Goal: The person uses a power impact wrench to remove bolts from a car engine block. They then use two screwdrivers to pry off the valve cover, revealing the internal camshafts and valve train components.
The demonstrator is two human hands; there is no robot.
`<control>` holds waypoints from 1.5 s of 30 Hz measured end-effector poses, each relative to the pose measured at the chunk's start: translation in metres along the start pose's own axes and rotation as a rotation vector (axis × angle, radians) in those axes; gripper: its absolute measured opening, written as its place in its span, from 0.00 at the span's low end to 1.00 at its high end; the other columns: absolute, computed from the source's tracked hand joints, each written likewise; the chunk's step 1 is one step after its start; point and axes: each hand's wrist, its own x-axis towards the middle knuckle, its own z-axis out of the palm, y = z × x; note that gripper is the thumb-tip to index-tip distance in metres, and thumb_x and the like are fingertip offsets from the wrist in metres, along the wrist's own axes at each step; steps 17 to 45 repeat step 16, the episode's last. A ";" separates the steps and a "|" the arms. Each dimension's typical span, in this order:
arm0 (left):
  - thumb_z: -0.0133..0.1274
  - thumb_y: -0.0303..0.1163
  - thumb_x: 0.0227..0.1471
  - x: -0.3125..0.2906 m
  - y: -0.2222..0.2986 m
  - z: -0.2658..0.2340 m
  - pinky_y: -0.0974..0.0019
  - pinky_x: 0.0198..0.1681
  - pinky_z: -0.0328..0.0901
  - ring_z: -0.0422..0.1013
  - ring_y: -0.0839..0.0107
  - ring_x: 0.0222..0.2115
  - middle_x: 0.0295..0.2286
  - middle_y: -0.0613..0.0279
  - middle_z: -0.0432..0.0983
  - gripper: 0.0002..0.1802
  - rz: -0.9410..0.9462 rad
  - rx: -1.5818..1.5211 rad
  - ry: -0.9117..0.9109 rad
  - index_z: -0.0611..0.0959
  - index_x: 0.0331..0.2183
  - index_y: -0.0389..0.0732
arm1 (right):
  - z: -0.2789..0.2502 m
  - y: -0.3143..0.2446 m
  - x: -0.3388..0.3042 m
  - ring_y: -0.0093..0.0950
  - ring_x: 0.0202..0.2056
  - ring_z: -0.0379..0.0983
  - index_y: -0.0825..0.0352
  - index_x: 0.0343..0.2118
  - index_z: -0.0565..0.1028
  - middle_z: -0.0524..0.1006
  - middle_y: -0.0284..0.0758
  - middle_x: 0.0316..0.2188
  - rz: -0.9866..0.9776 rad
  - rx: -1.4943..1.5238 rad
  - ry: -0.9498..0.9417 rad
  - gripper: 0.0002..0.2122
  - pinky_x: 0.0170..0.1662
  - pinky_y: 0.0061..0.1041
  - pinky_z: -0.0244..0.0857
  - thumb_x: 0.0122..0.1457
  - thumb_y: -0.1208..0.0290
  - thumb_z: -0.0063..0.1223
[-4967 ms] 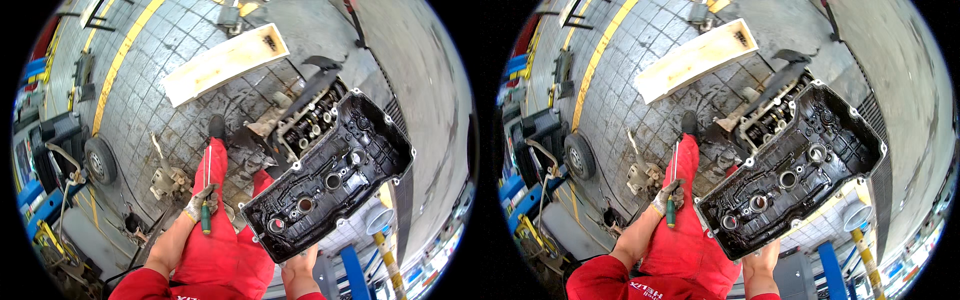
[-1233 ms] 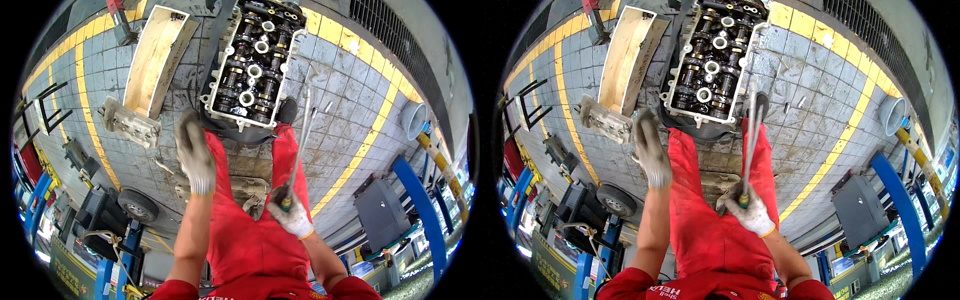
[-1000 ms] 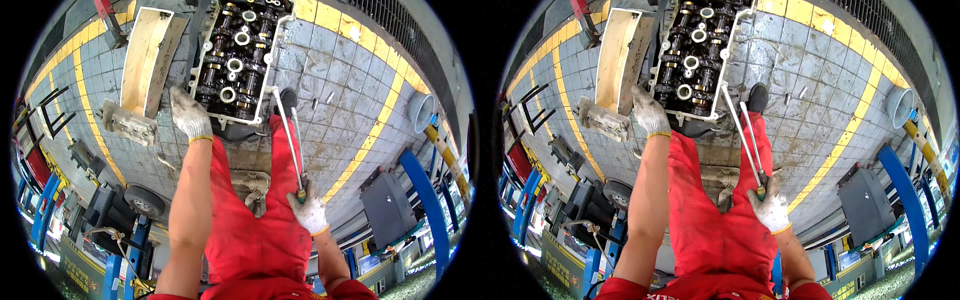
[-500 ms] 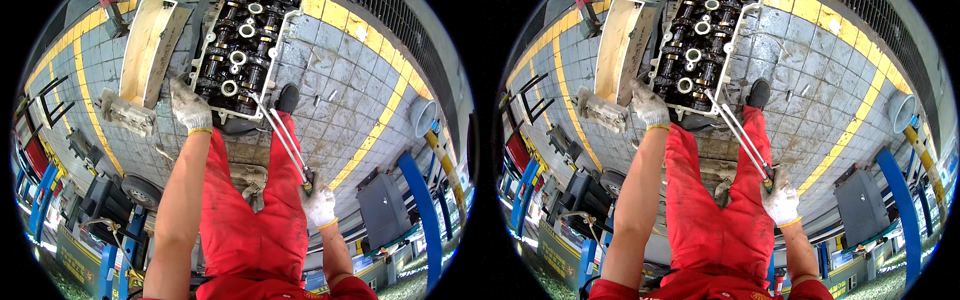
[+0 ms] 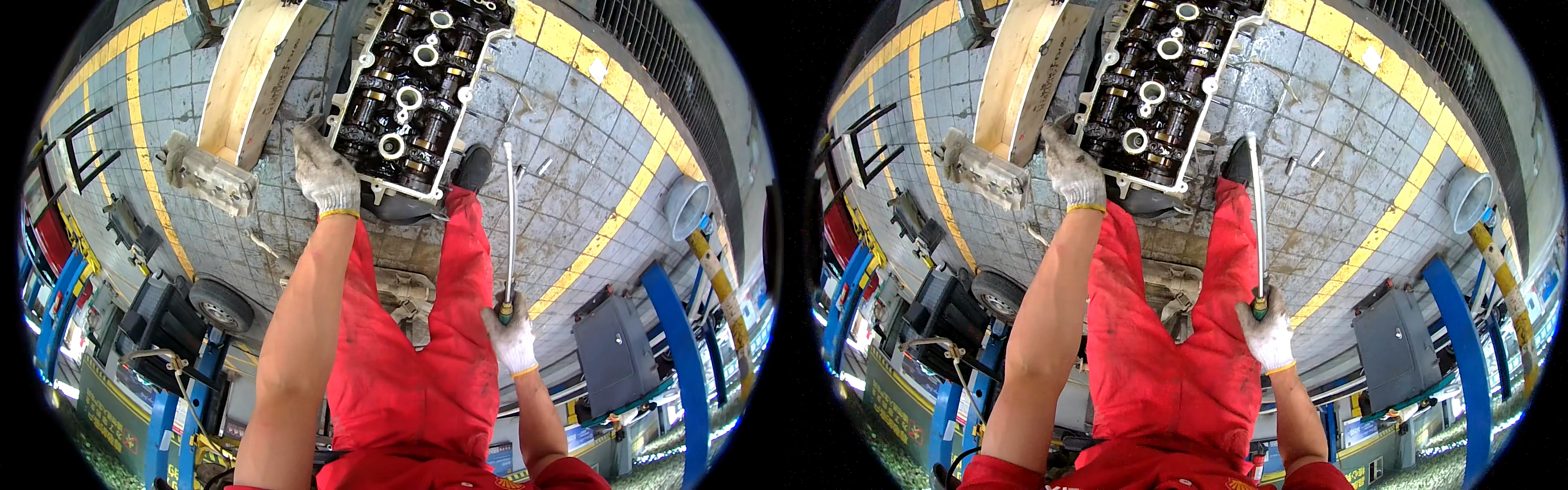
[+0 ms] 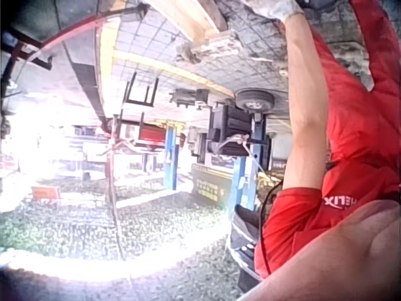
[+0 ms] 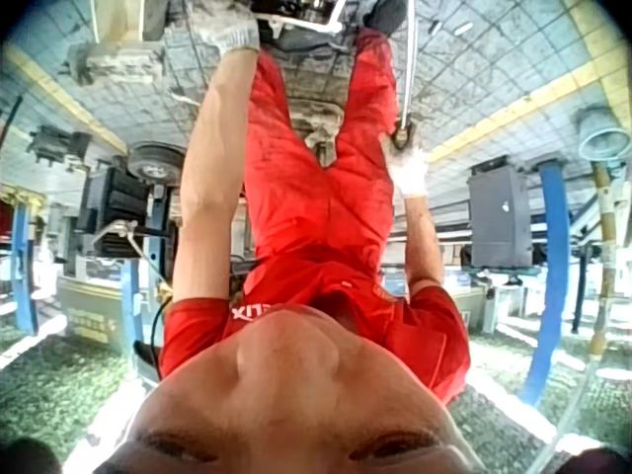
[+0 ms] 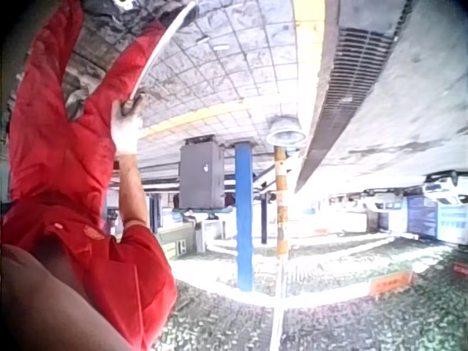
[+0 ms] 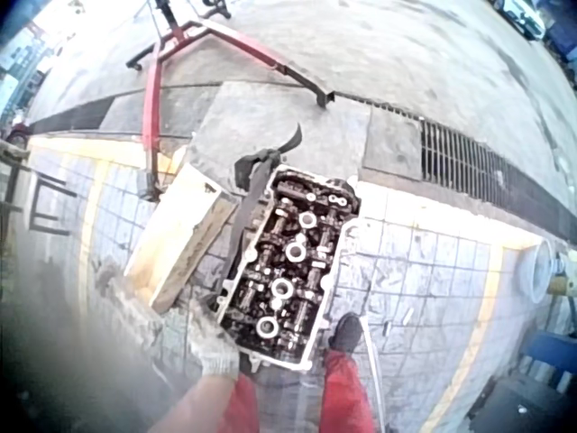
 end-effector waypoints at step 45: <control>0.35 0.66 0.72 0.020 0.007 0.005 0.56 0.78 0.43 0.54 0.58 0.73 0.70 0.46 0.62 0.47 -0.615 -1.051 -0.166 0.66 0.71 0.35 | 0.041 0.021 0.006 0.27 0.27 0.76 0.60 0.50 0.75 0.78 0.29 0.30 0.633 1.375 -0.464 0.15 0.30 0.29 0.73 0.63 0.69 0.68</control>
